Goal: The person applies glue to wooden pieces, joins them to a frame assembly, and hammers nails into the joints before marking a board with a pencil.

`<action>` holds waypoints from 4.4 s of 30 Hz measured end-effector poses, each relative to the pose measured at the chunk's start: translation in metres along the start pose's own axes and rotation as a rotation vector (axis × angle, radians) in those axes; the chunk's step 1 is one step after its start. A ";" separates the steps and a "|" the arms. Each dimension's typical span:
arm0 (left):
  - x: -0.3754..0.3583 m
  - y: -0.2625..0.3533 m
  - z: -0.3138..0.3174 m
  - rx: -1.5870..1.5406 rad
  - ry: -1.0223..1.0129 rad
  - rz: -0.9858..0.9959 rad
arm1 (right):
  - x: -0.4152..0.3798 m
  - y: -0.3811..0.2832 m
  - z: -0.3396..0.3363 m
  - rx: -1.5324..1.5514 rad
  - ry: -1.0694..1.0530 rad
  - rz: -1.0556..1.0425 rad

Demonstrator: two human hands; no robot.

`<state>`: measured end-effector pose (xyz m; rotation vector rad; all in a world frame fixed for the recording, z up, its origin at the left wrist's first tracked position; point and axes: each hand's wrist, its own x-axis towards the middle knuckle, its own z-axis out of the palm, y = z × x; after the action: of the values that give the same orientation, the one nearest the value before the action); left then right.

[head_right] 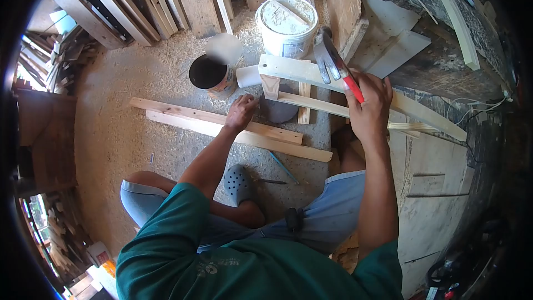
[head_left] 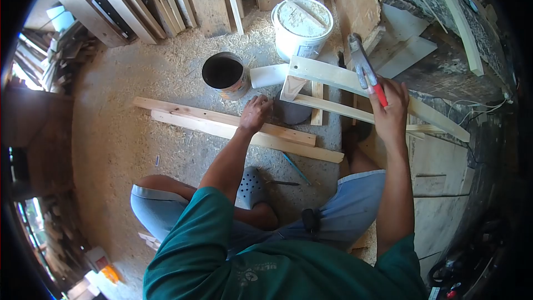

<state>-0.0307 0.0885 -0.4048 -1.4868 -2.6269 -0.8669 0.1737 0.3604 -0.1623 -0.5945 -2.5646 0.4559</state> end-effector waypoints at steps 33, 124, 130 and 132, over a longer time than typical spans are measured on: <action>0.120 0.155 -0.172 -0.434 0.368 0.130 | 0.003 -0.004 0.001 -0.035 0.008 0.014; 0.093 0.127 -0.057 -0.882 0.294 -0.330 | -0.003 -0.127 -0.136 0.887 0.045 -0.361; 0.093 0.128 -0.061 -0.956 0.355 -0.308 | -0.023 -0.106 -0.047 0.075 -0.114 -0.185; 0.087 0.118 -0.050 -1.028 0.391 -0.246 | -0.029 -0.102 -0.078 0.334 -0.036 -0.001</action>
<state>0.0012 0.1814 -0.2851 -0.8507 -2.1199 -2.4598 0.2033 0.2758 -0.0662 -0.4663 -2.4440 0.8784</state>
